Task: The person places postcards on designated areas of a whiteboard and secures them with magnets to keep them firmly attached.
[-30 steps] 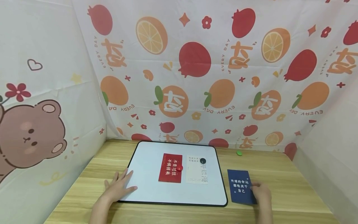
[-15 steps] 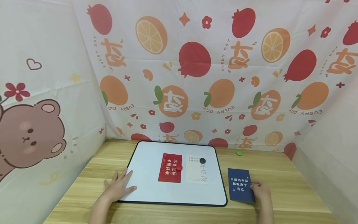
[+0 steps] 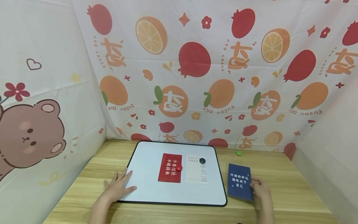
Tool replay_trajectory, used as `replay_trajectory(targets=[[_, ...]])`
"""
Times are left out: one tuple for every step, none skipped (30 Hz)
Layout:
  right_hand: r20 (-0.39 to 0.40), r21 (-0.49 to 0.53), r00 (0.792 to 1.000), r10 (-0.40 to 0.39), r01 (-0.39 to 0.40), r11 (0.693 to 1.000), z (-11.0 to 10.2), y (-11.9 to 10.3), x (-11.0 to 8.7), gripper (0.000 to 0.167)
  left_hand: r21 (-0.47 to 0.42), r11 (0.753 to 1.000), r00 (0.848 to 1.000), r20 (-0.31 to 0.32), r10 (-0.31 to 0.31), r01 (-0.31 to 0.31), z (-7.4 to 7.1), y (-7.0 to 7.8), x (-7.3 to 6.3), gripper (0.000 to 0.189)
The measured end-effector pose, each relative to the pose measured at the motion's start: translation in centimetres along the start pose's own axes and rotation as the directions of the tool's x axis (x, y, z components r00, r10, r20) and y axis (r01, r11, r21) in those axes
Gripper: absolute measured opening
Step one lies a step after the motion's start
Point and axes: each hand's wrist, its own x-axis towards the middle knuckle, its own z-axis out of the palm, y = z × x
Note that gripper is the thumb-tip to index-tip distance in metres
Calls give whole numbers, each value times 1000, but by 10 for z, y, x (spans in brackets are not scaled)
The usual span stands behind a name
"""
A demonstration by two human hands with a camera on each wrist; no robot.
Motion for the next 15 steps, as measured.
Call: replay_trajectory(targets=[[2, 6, 1000, 4, -4, 1000, 0, -1, 0, 38, -3, 1000, 1000, 0, 1, -1, 0, 0, 0, 80], [4, 9, 1000, 6, -6, 1000, 0, -2, 0, 39, -4, 1000, 1000, 0, 1, -1, 0, 0, 0, 80], [7, 21, 1000, 8, -8, 1000, 0, -3, -1, 39, -6, 1000, 1000, 0, 1, -1, 0, 0, 0, 80], [6, 26, 1000, 9, -9, 1000, 1, -4, -1, 40, -8, 1000, 1000, 1, 1, -1, 0, 0, 0, 80], [7, 40, 1000, 8, -9, 999, 1, -6, -1, 41, -9, 1000, 1000, 0, 1, -1, 0, 0, 0, 80], [7, 46, 1000, 7, -7, 999, 2, -7, -2, 41, -9, 1000, 1000, -1, 1, -1, 0, 0, 0, 80], [6, 55, 1000, 2, -3, 998, 3, -8, -2, 41, -9, 1000, 1000, -1, 2, -2, 0, 0, 0, 80], [6, 62, 1000, -5, 4, 998, 3, -10, -2, 42, -9, 1000, 1000, -1, 2, -2, 0, 0, 0, 80], [5, 71, 1000, -11, 11, 997, 4, -11, -2, 42, -9, 1000, 1000, -2, 2, -2, -1, 0, 0, 80], [4, 75, 1000, -17, 17, 997, 5, -12, -3, 42, -10, 1000, 1000, -2, 2, -2, -1, 1, 0, 80], [1, 80, 1000, -22, 22, 997, 6, -13, -3, 42, -11, 1000, 1000, -2, 1, -1, -1, 1, 0, 80], [-1, 81, 1000, -26, 26, 996, 7, -14, -3, 42, -12, 1000, 1000, -1, 1, -1, -1, 1, -1, 80], [-1, 86, 1000, -31, 31, 996, 8, -14, -3, 42, -12, 1000, 1000, -1, 1, -1, -1, 1, -1, 80], [-1, 86, 999, -34, 34, 996, 8, -15, -3, 42, -13, 1000, 1000, -1, 1, -1, -1, 1, -1, 80], [1, 91, 999, -37, 37, 995, 9, -15, -3, 42, -13, 1000, 1000, -1, 1, -1, -1, 1, -1, 80]])
